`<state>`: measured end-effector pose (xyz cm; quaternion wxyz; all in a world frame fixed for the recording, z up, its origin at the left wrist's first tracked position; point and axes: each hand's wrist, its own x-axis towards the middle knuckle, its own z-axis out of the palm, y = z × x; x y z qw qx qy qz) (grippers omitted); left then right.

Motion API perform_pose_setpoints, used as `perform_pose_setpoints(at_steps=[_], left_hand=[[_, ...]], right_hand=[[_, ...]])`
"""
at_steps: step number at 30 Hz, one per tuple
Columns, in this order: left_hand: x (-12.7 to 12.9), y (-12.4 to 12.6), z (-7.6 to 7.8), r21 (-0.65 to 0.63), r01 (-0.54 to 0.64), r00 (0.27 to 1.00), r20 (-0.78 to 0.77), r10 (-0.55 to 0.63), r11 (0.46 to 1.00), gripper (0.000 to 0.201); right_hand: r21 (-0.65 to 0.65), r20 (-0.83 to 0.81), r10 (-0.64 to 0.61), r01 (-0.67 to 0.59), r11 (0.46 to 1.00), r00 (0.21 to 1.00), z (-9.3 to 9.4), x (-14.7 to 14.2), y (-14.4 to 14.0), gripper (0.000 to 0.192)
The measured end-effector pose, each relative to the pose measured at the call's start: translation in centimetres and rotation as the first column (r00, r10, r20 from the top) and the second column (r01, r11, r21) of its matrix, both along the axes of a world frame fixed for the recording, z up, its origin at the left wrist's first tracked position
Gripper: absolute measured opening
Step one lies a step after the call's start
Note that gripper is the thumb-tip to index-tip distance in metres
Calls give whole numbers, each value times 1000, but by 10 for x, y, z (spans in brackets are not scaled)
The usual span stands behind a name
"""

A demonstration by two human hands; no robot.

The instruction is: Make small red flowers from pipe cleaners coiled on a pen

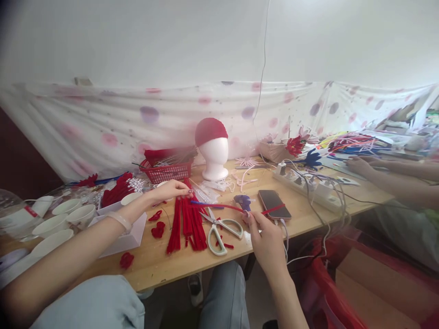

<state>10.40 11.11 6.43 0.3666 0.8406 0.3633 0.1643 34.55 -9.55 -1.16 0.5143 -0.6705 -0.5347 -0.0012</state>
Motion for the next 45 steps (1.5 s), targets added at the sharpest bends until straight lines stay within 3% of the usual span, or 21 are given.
perform_pose_setpoints(at_steps=[3, 9, 13, 20, 26, 32, 36, 41, 45], left_hand=[[7, 0, -2, 51, -14, 999, 34, 13, 999, 42], [18, 0, -19, 141, -10, 998, -52, 18, 990, 54], [27, 5, -34, 252, 13, 990, -138, 22, 968, 30], [41, 5, -60, 386, 171, 961, -269, -67, 906, 32], [45, -4, -63, 391, 137, 962, -271, -29, 910, 32], [31, -12, -36, 271, 13, 988, -151, 30, 963, 32], [17, -28, -20, 54, 70, 995, -70, -66, 996, 40], [5, -59, -18, -246, 242, 968, -7, -252, 939, 51], [-4, -72, -24, -347, 322, 944, 40, -329, 881, 46]], right_hand=[[-7, 31, 2, -1, 1000, 1000, 4, -2, 2, 36], [-77, 48, 111, -107, 991, 993, 20, 5, 1, 36], [-121, 54, 185, -177, 977, 981, 27, 11, -2, 34], [-167, 62, 215, -202, 965, 975, 27, 9, -3, 32], [-170, 31, 234, -226, 959, 972, 31, 5, -5, 31], [-144, 19, 237, -232, 962, 971, 33, 10, -8, 31], [-141, 38, 229, -222, 965, 973, 34, 9, -8, 32], [-131, 69, 249, -239, 962, 966, 35, -12, -7, 28], [-115, 143, 283, -268, 957, 949, 35, -31, -8, 29]])
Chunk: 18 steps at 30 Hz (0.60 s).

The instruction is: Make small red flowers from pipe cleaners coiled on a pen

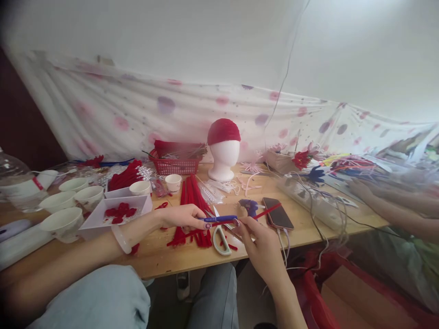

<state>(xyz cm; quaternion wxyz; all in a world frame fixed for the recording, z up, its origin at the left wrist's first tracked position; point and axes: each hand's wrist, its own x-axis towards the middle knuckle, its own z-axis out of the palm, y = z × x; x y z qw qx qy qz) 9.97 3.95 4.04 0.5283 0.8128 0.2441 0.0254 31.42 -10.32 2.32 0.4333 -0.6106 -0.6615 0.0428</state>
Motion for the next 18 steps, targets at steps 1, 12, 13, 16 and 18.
perform_pose_setpoints(at_steps=[1, 12, 13, 16, 18], left_hand=[[-4, 0, -2, -10, 10, 1000, 3, -10, 1000, 44], [-75, -10, -21, -122, 181, 983, -21, -185, 976, 30], [-79, -12, -22, -140, 210, 977, -4, -213, 968, 29], [-87, -16, -25, -239, 337, 941, 103, -321, 911, 36], [-89, -18, -29, -316, 411, 910, 195, -366, 855, 40]], right_hand=[[14, 23, 0, 0, 1000, 1000, -1, -4, 0, 28], [52, 132, 19, -26, 998, 991, 3, -41, 30, 24], [37, 115, 34, -39, 999, 993, 5, -46, 37, 23], [-17, 34, 82, -81, 997, 996, 8, -60, 58, 24], [-53, -30, 71, -73, 996, 997, 5, -68, 71, 27]])
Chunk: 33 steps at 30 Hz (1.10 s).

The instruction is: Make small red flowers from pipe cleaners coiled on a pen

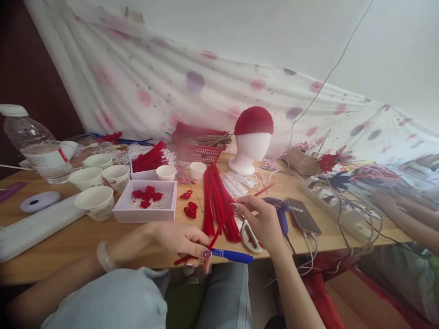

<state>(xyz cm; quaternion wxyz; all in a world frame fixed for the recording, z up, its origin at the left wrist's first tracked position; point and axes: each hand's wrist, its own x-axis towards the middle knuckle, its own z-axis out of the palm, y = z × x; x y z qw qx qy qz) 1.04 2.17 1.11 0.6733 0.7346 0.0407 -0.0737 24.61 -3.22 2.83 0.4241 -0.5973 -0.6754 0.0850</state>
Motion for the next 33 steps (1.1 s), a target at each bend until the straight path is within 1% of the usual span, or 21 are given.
perform_pose_setpoints(at_steps=[2, 3, 5, 8, 10, 11, 13, 15, 16, 18, 20, 23, 25, 27, 30, 32, 33], left_hand=[[-2, -2, -4, -92, 25, 998, 53, -20, 995, 44], [-4, -2, -5, -130, 16, 997, 78, -6, 991, 45], [-7, -3, -6, -186, -45, 991, 115, 67, 982, 46], [-13, -3, -3, -238, -177, 967, 139, 214, 955, 43], [-17, -1, -2, -275, -252, 938, 167, 304, 928, 41], [-18, 1, -1, -298, -296, 915, 185, 359, 908, 42], [-18, 6, -2, -331, -415, 843, 211, 495, 847, 46], [-17, 13, -4, -332, -540, 754, 218, 620, 773, 51], [-17, 15, -6, -322, -588, 717, 219, 662, 743, 52], [-14, 18, -9, -287, -646, 675, 218, 705, 707, 52], [-12, 15, -10, -246, -678, 660, 212, 721, 693, 47], [-7, 1, -10, -167, -722, 644, 193, 740, 671, 31], [-4, -9, -10, -64, -739, 650, 194, 735, 671, 19], [-1, -16, -11, -1, -717, 685, 184, 705, 697, 13], [0, -18, -14, 12, -617, 782, 129, 610, 787, 16], [0, -17, -16, 35, -536, 841, 103, 531, 843, 19], [-1, -16, -16, 55, -502, 863, 99, 495, 863, 21]], right_hand=[[-33, -55, -43, 42, 999, 998, -5, -6, 9, 31], [-40, -72, -70, 67, 997, 995, -8, -8, 12, 34], [-46, -60, -119, 117, 992, 991, -13, -10, 13, 37], [-46, 74, -182, 186, 981, 980, -13, -10, 4, 39], [-66, 208, -170, 188, 980, 963, -10, -9, -8, 43], [-80, 282, -129, 158, 984, 951, -7, -10, -15, 45], [-118, 422, -1, 56, 991, 907, -3, -12, -29, 49], [-138, 525, 110, -44, 989, 844, -1, -16, -42, 49], [-132, 563, 139, -77, 988, 815, -1, -19, -47, 49], [-94, 625, 158, -127, 987, 764, -2, -27, -58, 45], [-59, 673, 173, -181, 982, 719, -2, -36, -68, 41], [-50, 699, 227, -271, 961, 678, 3, -48, -83, 36], [-49, 674, 268, -320, 946, 689, 10, -54, -92, 33], [-27, 608, 295, -352, 936, 737, 19, -55, -97, 30], [56, 455, 302, -366, 929, 838, 30, -51, -91, 23], [108, 338, 269, -322, 941, 902, 32, -46, -79, 20], [133, 280, 215, -259, 957, 936, 31, -43, -71, 17]])
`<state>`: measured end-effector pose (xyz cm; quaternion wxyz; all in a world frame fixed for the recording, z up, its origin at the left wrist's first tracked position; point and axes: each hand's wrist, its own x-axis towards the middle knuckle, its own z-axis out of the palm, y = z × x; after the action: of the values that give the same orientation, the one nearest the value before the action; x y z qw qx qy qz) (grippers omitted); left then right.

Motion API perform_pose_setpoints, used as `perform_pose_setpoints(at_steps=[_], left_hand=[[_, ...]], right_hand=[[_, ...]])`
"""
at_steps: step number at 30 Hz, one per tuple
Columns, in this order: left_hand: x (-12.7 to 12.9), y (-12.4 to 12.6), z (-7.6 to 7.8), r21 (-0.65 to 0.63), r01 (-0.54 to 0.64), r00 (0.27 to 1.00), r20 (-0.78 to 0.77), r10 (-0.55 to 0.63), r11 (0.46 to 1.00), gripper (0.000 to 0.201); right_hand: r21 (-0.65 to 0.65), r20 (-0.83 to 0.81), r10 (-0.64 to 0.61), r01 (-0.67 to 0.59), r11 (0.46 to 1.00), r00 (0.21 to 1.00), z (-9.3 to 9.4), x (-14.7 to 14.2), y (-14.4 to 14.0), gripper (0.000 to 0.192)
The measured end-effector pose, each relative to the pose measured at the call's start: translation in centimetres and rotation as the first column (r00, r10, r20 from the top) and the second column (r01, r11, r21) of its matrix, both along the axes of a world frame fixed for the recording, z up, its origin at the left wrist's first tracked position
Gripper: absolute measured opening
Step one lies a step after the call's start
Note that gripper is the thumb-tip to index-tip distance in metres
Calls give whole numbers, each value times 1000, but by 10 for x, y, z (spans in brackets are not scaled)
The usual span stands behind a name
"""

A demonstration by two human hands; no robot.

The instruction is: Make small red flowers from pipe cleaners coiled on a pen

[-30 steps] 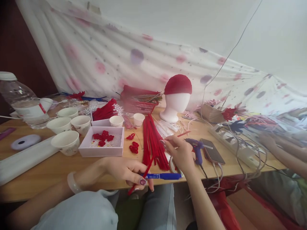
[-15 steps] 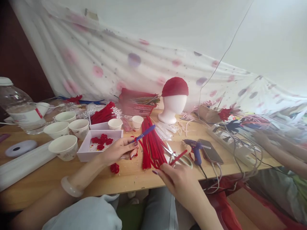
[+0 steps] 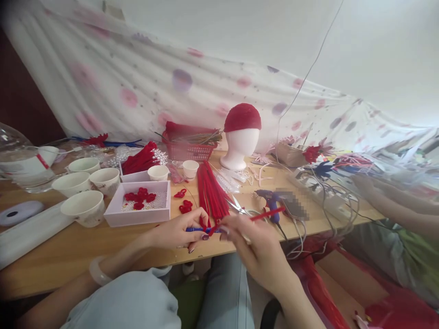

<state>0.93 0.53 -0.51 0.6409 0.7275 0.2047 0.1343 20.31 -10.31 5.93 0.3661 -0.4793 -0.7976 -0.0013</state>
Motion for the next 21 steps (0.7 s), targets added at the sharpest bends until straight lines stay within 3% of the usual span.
perform_pose_setpoints(at_steps=[4, 7, 10, 13, 16, 21], left_hand=[[-5, 0, 4, 24, 99, 995, -25, -98, 995, 22], [-8, -2, 6, 32, 75, 997, -14, -74, 997, 20], [-8, -5, 8, 55, 9, 1000, -7, -9, 998, 22], [-6, -8, 8, 92, -46, 999, 4, 46, 995, 24], [-3, -9, 5, 17, -53, 997, 54, 52, 998, 21], [-1, -5, 0, -36, -140, 972, 182, 145, 989, 20]], right_hand=[[-94, -209, -188, 171, 981, 960, -11, 8, 29, 16], [-307, -347, -298, 193, 932, 890, -23, 11, 36, 22], [-446, -340, -406, 234, 864, 849, -32, 9, 30, 29], [-448, -255, -462, 320, 835, 849, -35, 4, 22, 32], [-388, -202, -502, 402, 829, 841, -36, 1, 16, 29], [-296, -288, -572, 497, 816, 768, -40, 5, 13, 31]])
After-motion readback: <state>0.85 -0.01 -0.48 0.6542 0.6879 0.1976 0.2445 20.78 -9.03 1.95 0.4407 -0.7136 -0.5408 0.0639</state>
